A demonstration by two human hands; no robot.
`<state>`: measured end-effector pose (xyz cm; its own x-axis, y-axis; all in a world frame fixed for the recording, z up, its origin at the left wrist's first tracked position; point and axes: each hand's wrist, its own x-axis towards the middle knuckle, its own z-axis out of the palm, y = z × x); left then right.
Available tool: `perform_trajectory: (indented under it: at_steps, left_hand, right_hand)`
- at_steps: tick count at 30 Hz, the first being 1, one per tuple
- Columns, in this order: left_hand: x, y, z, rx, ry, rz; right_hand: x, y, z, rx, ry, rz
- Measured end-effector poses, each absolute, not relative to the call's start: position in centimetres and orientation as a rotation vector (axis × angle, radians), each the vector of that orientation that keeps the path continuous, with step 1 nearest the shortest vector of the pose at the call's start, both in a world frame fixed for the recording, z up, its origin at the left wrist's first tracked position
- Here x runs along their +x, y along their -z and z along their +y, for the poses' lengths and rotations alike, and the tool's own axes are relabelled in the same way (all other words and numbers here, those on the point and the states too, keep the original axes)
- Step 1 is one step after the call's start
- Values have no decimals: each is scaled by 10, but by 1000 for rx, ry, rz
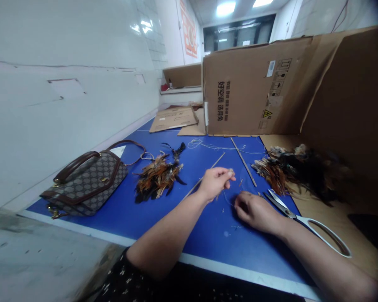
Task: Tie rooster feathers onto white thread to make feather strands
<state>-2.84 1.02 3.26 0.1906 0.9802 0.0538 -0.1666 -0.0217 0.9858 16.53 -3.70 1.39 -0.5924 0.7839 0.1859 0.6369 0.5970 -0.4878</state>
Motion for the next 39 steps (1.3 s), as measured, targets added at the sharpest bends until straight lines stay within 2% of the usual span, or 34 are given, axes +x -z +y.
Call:
perform_trajectory:
  at_steps: [6, 8, 15, 20, 27, 34, 39]
  left_hand:
    - [-19, -28, -4, 1292, -834, 909]
    - [-16, -26, -6, 1270, -779, 905]
    - [-18, -18, 0, 1200, -820, 908]
    - [-18, -18, 0, 1166, -831, 889]
    - [-21, -17, 0, 1239, -742, 886]
    - [-20, -27, -7, 1285, -659, 872]
    - [-19, -30, -9, 1182, -628, 777]
  right_hand:
    - [179, -24, -27, -1079, -1109, -1945]
    - [181, -25, -26, -1040, -1197, -1841]
    - [190, -26, -20, -1060, -944, -1751]
    - [193, -30, -20, -1089, -928, -1696]
    - [197, -25, -19, -1075, -770, -1890]
    - [197, -23, -16, -892, -907, -1973]
    - [199, -30, -18, -900, -813, -1935]
